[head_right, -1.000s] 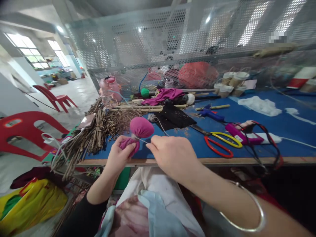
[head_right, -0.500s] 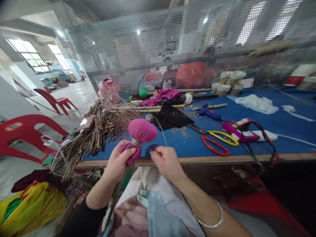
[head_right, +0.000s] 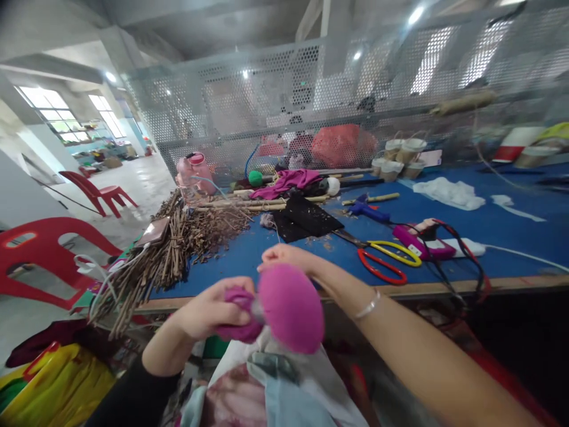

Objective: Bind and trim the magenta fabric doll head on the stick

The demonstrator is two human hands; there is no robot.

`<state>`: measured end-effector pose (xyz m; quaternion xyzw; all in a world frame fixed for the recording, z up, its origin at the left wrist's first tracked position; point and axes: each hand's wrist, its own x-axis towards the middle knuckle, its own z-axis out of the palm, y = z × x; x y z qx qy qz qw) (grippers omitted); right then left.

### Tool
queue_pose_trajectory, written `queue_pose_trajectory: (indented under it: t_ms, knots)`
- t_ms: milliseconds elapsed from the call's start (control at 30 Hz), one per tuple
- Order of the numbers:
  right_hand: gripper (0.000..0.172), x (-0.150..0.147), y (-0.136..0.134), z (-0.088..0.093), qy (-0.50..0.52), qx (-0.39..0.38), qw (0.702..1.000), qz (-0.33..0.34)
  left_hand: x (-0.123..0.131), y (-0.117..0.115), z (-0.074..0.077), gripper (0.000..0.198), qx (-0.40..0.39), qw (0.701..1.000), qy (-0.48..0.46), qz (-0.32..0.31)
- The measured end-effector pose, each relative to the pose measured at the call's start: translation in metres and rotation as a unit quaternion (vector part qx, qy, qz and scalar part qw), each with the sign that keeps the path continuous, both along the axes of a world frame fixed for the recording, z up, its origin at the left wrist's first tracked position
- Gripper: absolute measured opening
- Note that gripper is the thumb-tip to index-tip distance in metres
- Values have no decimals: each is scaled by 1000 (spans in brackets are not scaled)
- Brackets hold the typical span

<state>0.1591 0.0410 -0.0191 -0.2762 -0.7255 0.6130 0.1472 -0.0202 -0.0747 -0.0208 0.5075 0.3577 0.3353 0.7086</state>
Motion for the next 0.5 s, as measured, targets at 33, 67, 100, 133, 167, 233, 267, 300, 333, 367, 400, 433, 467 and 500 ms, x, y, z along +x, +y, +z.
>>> queue_pose_trajectory:
  t_ms: [33, 67, 100, 133, 167, 233, 267, 300, 333, 367, 400, 433, 467, 500]
  knots:
    - [44, -4, 5, 13, -36, 29, 999, 14, 5, 2, -4, 23, -3, 998, 58, -4]
    - [42, -8, 6, 28, -77, 75, 994, 24, 9, 5, -7, 20, 4, 994, 108, 13]
    - [41, -12, 4, 43, -140, 159, 977, 35, 12, 9, -11, 17, 26, 988, 140, 53]
    - [41, -15, -2, 57, -201, 264, 943, 36, 13, 13, -15, 16, 56, 980, 162, 105]
    - [40, -17, -13, 69, -239, 373, 896, 30, 13, 18, -19, 15, 88, 968, 173, 159]
    - [37, -18, -40, 79, -267, 516, 813, -11, 7, 26, -25, 15, 133, 944, 175, 246]
    - [35, -17, -54, 78, -271, 546, 793, -16, 4, 29, -27, 14, 146, 935, 169, 275]
    - [34, -15, -66, 72, -277, 554, 785, -30, 0, 31, -28, 14, 149, 930, 158, 296]
    - [32, -13, -75, 63, -278, 546, 789, -45, -3, 32, -29, 15, 145, 928, 146, 310]
    - [31, -9, -81, 53, -270, 527, 803, -67, -5, 32, -28, 16, 137, 927, 138, 320]
    - [31, -6, -84, 41, -253, 501, 823, -93, -7, 31, -27, 17, 127, 927, 131, 328]
    - [32, -3, -85, 30, -223, 470, 846, -120, -8, 30, -26, 18, 116, 928, 120, 335]
    - [33, 0, -83, 20, -185, 435, 869, -144, -8, 28, -25, 20, 102, 930, 103, 337]
    - [34, 3, -80, 12, -145, 399, 890, -165, -8, 26, -23, 20, 87, 935, 82, 335]
